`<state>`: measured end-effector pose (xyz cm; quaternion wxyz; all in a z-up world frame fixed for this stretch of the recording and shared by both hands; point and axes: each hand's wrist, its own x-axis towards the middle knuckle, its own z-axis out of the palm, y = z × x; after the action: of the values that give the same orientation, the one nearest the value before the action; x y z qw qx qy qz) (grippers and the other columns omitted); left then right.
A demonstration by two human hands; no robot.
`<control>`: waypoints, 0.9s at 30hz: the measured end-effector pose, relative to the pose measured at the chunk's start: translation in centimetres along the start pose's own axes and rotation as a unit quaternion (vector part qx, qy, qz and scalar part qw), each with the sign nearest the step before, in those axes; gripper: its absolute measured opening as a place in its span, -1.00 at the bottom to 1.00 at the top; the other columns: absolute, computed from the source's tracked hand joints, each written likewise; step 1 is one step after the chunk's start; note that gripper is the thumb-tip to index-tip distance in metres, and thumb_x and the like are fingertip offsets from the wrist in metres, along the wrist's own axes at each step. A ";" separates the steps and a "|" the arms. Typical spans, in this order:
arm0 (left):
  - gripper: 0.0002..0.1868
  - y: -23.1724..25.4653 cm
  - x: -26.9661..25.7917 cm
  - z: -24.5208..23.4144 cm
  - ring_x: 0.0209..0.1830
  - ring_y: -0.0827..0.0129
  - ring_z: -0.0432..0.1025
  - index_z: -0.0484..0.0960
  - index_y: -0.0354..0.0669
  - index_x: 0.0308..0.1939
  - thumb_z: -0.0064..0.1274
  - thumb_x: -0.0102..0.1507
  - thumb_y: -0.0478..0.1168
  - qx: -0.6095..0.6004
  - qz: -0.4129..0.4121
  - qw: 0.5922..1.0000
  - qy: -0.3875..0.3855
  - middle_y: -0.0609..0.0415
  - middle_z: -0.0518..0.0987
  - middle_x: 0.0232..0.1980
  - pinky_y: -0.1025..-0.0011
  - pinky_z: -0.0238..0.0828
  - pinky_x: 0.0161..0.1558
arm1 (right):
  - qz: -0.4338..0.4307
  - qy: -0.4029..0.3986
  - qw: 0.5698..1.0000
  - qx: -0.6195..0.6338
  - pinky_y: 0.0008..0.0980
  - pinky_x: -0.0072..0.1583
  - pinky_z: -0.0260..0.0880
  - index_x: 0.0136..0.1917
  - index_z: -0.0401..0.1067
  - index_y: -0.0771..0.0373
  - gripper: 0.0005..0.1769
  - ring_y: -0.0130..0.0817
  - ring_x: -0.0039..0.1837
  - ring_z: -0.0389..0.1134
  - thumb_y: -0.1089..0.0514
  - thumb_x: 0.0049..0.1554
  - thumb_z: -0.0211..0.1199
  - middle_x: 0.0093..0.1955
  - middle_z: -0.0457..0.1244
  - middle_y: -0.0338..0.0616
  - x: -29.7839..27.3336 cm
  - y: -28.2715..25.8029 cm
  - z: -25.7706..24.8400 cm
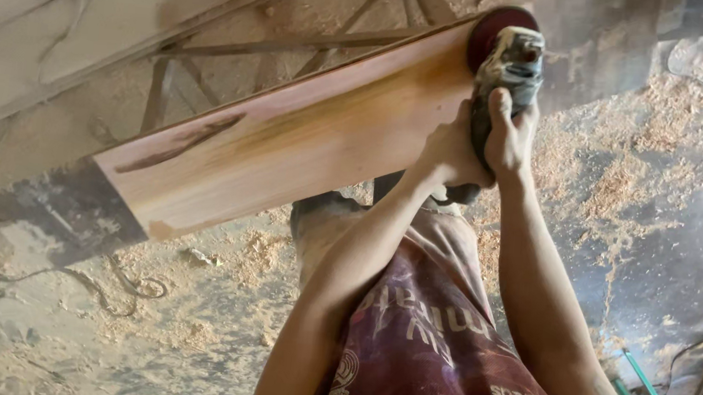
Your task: The person sands the surface and edges of wooden boards using a power sander, occasionally picking up and turning the boards by hand to work on different sides.
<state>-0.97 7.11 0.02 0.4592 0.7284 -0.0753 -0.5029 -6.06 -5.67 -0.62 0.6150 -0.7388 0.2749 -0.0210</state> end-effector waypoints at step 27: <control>0.27 -17.5 -16.0 -4.6 0.03 -0.10 0.62 0.07 -0.26 0.39 0.53 -0.23 0.03 -0.217 0.134 0.947 0.196 -0.24 0.64 0.10 0.12 0.62 0.07 | -0.009 -0.140 0.967 -0.213 -0.12 0.27 0.40 0.45 0.16 0.40 -0.13 0.03 0.28 0.41 -0.28 0.17 0.27 0.23 0.35 0.23 -12.2 -1.8 19.0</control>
<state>-11.18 28.91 -2.00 0.6751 0.6783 0.0306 -0.2885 -8.73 16.85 0.17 0.4756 -0.8508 0.1776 0.1358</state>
